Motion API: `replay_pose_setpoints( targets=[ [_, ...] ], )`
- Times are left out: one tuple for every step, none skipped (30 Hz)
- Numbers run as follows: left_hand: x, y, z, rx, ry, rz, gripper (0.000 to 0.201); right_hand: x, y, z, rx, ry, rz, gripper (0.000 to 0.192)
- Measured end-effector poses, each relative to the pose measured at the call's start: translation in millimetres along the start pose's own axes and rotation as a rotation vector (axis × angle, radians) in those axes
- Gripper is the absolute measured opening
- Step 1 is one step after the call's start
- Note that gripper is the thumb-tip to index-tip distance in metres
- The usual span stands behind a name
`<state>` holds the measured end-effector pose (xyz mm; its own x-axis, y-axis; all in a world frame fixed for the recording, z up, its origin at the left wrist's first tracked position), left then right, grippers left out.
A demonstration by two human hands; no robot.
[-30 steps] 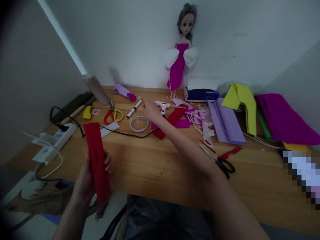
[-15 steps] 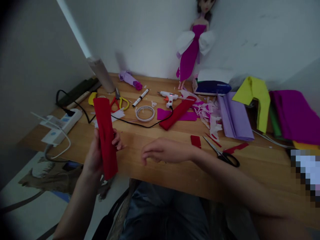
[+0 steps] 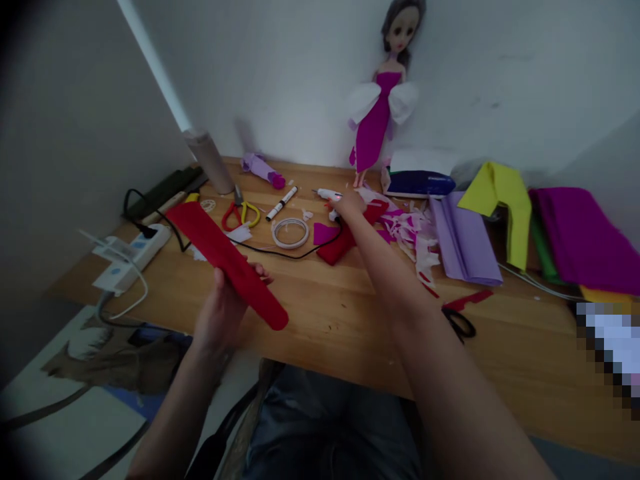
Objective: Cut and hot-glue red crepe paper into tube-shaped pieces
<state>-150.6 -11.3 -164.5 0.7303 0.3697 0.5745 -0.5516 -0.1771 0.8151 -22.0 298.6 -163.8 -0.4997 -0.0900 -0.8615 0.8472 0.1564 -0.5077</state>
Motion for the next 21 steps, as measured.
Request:
replay_pose_setpoints(
  targets=[
    [2.6,1.5,1.2,0.025,-0.013,0.008,0.039,4.5,-0.4,-2.0,0.045,-0.003,-0.045,0.03],
    [4.3,3.2,2.2,0.051,-0.022,0.013,0.038,7.1,0.1,-2.7,0.085,-0.007,-0.098,0.03],
    [5.4,4.8,3.1,0.075,-0.027,0.015,0.038,7.6,0.5,-2.3,0.111,-0.01,-0.158,0.028],
    [6.0,6.0,3.8,0.094,-0.028,0.011,0.038,5.9,0.2,-0.7,0.122,-0.007,-0.227,0.027],
    [6.2,6.9,4.0,0.11,-0.028,0.003,0.038,1.9,-0.6,2.4,0.123,0.003,-0.305,0.025],
    [6.4,8.0,4.0,0.129,-0.029,-0.004,0.039,-4.2,-1.8,7.3,0.116,0.018,-0.393,0.024],
    [6.9,8.9,3.7,0.149,-0.036,-0.008,0.04,-11.5,-3.3,14.4,0.103,0.033,-0.487,0.022],
    [7.8,9.8,3.1,0.168,-0.049,-0.007,0.04,-19.9,-4.7,24.0,0.084,0.048,-0.587,0.021],
    [8.6,10.5,2.4,0.185,-0.063,-0.002,0.039,-28.5,-5.4,36.3,0.067,0.06,-0.686,0.02],
    [9.0,11.3,1.6,0.203,-0.071,0.006,0.038,-36.3,-5.9,51.4,0.044,0.058,-0.781,0.019],
    [9.1,11.9,0.8,0.217,-0.077,0.014,0.035,-44.5,-4.2,69.5,0.029,0.072,-0.867,0.018],
    [8.8,12.7,-0.1,0.23,-0.077,0.018,0.033,-50.6,-1.3,90.3,0.02,0.076,-0.94,0.016],
    [8.3,13.8,-0.8,0.242,-0.073,0.019,0.032,-55.1,2.7,113.4,0.013,0.081,-1.001,0.014],
    [7.7,15.2,-1.5,0.254,-0.067,0.021,0.031,-58.1,8.5,138.2,0.013,0.096,-1.047,0.015],
    [7.4,16.5,-2.2,0.261,-0.064,0.026,0.032,-58.0,14.7,163.9,0.019,0.099,-1.075,0.017],
    [7.6,17.4,-3.0,0.257,-0.066,0.035,0.032,-54.3,21.4,189.5,0.039,0.086,-1.098,0.021],
    [8.3,17.4,-4.0,0.242,-0.071,0.045,0.032,-46.5,28.8,214.3,0.085,0.051,-1.147,0.019],
    [9.1,16.8,-5.1,0.22,-0.075,0.055,0.032,-38.3,35.7,237.7,0.124,0.027,-1.182,0.013],
    [10.4,15.2,-6.4,0.19,-0.081,0.064,0.032,-28.9,40.9,259.0,0.159,-0.012,-1.19,0.01],
    [11.7,12.8,-7.6,0.16,-0.086,0.072,0.032,-20.2,45.9,277.7,0.195,-0.036,-1.21,0.011],
    [13.5,9.6,-8.9,0.128,-0.096,0.077,0.033,-10.9,48.9,293.7,0.23,-0.077,-1.247,0.015]
  ],
)
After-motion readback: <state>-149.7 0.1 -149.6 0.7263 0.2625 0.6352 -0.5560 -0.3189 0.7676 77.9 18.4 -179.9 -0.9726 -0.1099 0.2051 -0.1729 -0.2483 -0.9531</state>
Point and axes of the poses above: each hand's wrist, its own z-axis away from the middle knuckle, its own x-axis out of the palm, y = z × x, the point moved 8 cm from there along -z, towards the middle knuckle, and after that the axes turned 2 degrees about -z, right-handed, at the moved point
